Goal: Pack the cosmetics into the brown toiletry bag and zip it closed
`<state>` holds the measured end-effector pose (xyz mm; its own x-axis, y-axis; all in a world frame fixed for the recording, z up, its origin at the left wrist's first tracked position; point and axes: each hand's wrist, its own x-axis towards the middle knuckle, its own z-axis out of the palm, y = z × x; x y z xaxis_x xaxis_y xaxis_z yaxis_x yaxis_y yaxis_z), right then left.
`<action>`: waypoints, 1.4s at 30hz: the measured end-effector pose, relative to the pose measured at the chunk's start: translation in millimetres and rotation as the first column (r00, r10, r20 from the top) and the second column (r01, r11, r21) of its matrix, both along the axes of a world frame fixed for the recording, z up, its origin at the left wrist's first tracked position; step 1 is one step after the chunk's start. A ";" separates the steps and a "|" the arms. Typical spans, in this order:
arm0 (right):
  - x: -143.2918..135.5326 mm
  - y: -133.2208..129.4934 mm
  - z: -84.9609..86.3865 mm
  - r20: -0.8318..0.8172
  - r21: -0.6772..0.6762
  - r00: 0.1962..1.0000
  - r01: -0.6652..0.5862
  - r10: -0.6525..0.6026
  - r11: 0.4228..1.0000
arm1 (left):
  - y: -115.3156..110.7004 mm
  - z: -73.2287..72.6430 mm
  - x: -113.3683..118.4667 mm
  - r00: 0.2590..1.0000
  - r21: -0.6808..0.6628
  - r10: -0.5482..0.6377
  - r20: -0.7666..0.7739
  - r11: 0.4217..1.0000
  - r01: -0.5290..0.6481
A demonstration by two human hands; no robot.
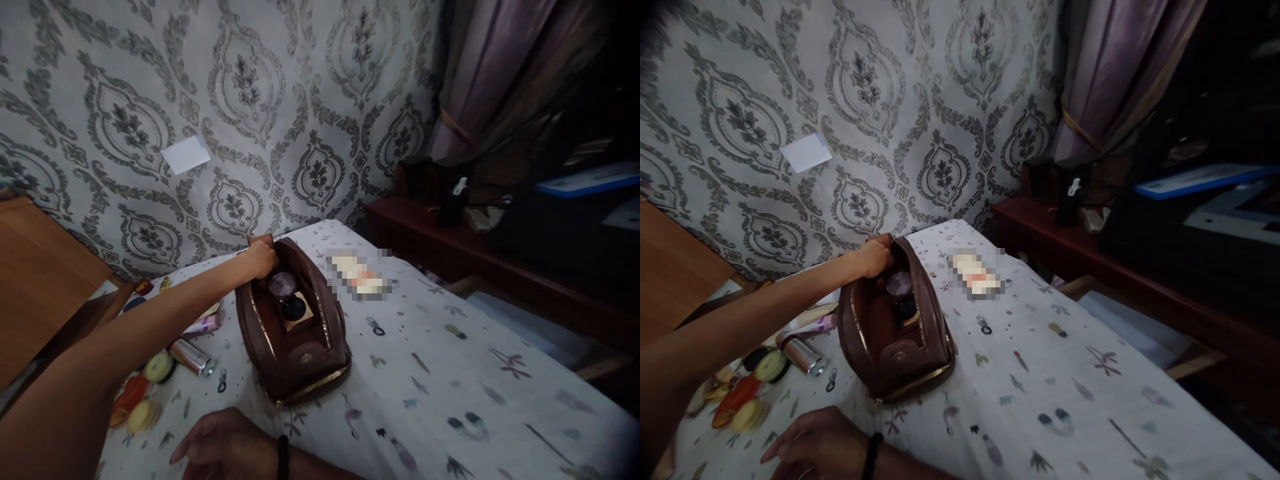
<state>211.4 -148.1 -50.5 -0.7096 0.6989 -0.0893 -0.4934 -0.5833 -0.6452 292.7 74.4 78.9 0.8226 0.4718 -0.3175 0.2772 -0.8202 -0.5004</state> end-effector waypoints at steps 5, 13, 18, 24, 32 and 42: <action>-1.1 -1.9 -1.9 -0.010 0.004 1.000 0.009 -0.009 1.000 | -2.6 2.0 -0.8 0.999 0.054 0.032 -0.028 0.998 -0.031; -3.8 0.0 -4.6 -0.006 0.015 1.000 0.003 -0.003 1.000 | -8.1 9.2 -1.2 0.999 0.058 0.042 -0.028 0.998 -0.040; -2.8 -0.4 -3.3 0.011 0.018 1.000 0.004 -0.004 1.000 | -11.0 15.3 -1.3 0.998 0.048 0.051 -0.041 0.998 -0.049; -5.1 1.5 -6.6 0.019 0.010 1.000 0.007 -0.007 1.000 | -9.7 20.7 1.0 0.995 0.034 0.058 -0.082 0.998 -0.056; -2.9 -0.3 -1.1 0.041 0.000 0.999 0.015 -0.015 1.000 | -10.7 20.5 1.7 0.993 0.021 0.082 -0.087 0.997 -0.080; 0.4 -0.7 4.8 0.047 0.011 0.999 -0.008 0.008 1.000 | -8.1 15.3 -0.5 0.995 0.015 0.093 -0.023 0.996 -0.092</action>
<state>211.8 -148.8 -45.6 -0.7103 0.6945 -0.1147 -0.4579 -0.5796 -0.6741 292.2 66.3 94.2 0.7676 0.5501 -0.3289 0.3395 -0.7843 -0.5192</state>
